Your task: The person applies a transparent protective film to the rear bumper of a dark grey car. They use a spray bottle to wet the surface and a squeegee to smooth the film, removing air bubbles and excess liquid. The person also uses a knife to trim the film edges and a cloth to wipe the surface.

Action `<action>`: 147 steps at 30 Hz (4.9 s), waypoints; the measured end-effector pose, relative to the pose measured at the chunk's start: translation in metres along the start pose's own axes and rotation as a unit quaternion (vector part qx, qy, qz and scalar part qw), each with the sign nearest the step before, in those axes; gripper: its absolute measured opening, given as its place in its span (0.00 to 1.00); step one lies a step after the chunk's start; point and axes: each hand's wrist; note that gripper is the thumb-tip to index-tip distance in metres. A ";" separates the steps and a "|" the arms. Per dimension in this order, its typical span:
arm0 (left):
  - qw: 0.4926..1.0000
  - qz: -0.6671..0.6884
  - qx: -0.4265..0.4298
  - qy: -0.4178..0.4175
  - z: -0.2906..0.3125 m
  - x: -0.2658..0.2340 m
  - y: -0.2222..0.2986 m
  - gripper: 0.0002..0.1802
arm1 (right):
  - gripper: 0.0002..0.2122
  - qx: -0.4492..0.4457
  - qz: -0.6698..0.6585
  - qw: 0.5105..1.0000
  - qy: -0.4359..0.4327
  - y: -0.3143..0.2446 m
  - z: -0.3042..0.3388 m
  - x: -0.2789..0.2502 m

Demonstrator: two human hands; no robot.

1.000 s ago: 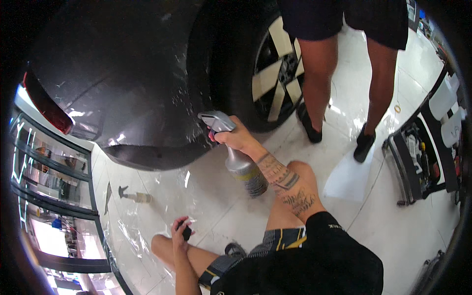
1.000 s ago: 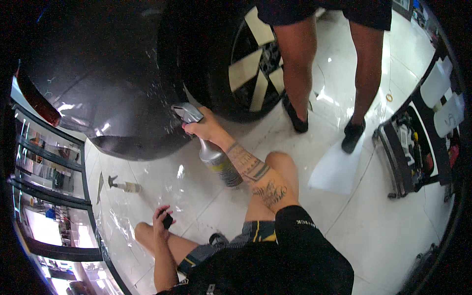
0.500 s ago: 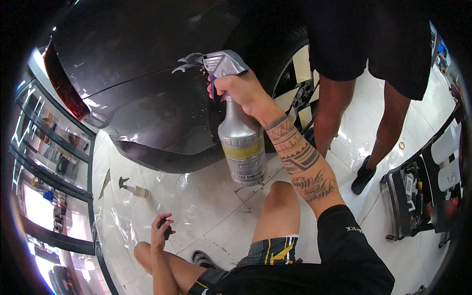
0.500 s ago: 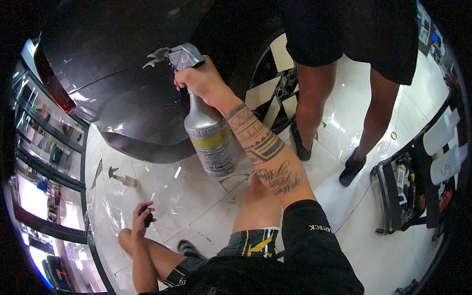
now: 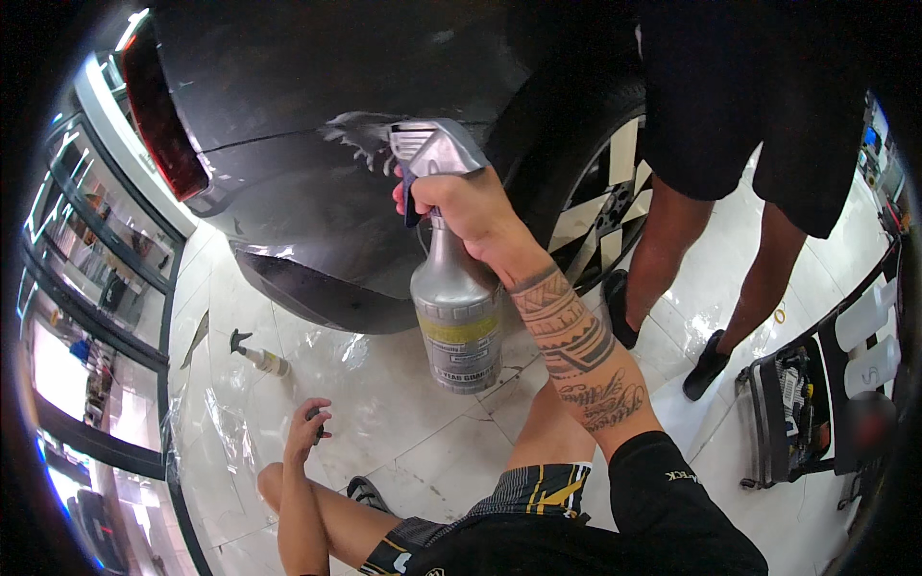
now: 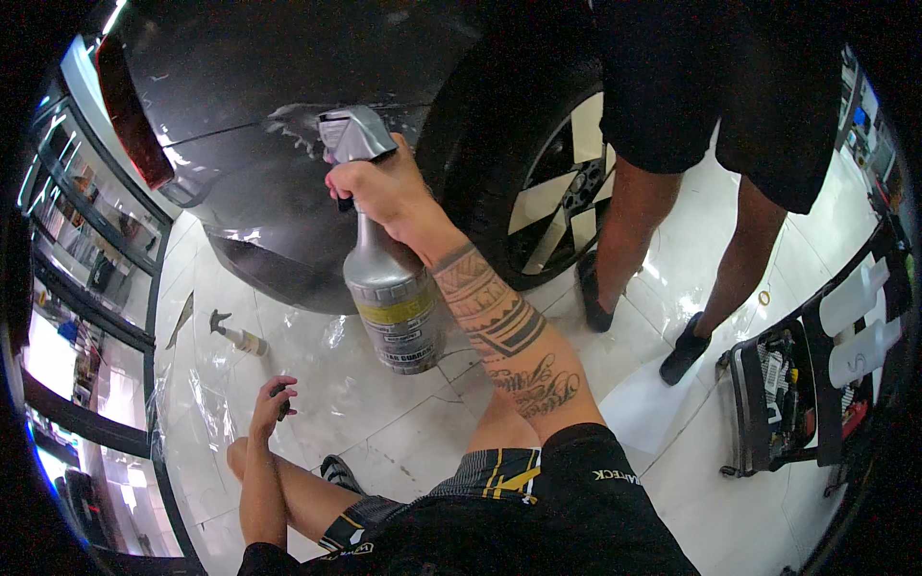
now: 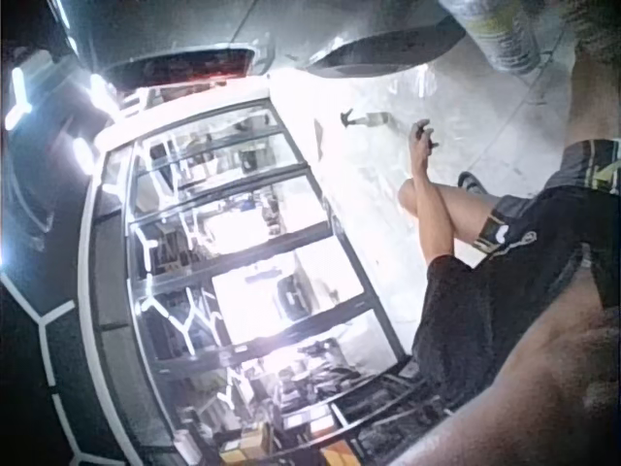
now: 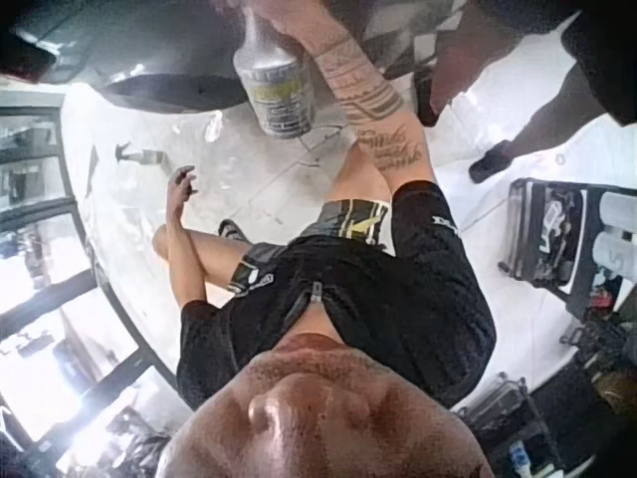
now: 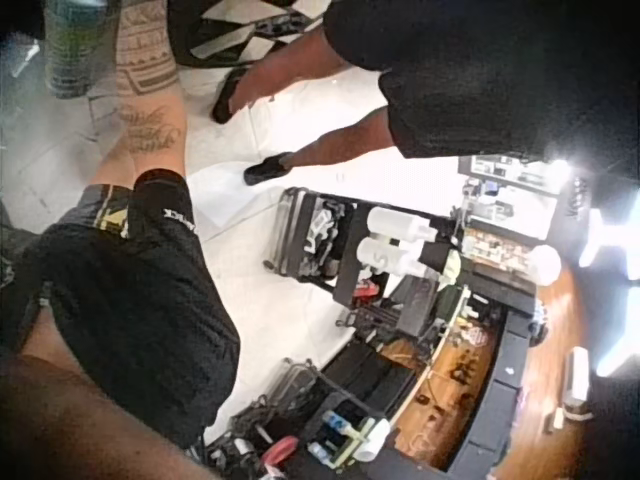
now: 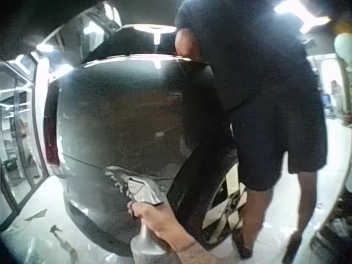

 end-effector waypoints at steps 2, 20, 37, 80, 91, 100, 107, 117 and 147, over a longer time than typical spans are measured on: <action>1.000 -0.017 -0.003 0.011 0.004 -0.011 -0.002 0.15 | 0.10 0.014 -0.022 0.999 0.027 0.000 0.001 0.014; 0.989 -0.090 0.109 0.050 0.020 -0.032 -0.007 0.15 | 0.14 0.057 0.024 0.998 -0.021 0.029 -0.046 0.139; 0.977 -0.117 0.168 0.066 0.031 -0.051 0.003 0.13 | 0.01 0.000 0.074 0.997 -0.030 0.053 -0.076 0.211; 0.961 -0.262 0.087 -0.006 0.030 -0.014 -0.034 0.16 | 0.19 0.098 -0.005 0.989 0.110 0.198 0.126 -0.112; 0.977 -0.210 0.042 -0.017 0.032 0.003 -0.028 0.21 | 0.11 -0.149 0.089 0.974 0.143 0.037 0.028 -0.090; 0.979 -0.191 0.050 -0.054 0.040 0.000 -0.041 0.22 | 0.09 0.070 0.150 0.979 0.117 0.180 0.117 -0.098; 0.965 -0.242 0.102 -0.025 0.045 0.010 -0.002 0.21 | 0.08 0.074 0.008 0.970 0.230 0.218 0.160 -0.087; 0.967 -0.226 0.109 -0.049 0.049 -0.034 -0.008 0.19 | 0.20 0.131 -0.043 0.970 0.200 0.255 0.158 -0.005; 0.853 0.483 -0.167 -0.102 0.114 -0.219 -0.069 0.19 | 0.17 0.217 0.161 0.913 0.307 0.354 -0.096 0.355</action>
Point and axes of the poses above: each hand's wrist, its own z-axis away from the middle knuckle, its own x-axis out of the palm, y = z × x, and after that the axes turned 1 degree about y, right-handed
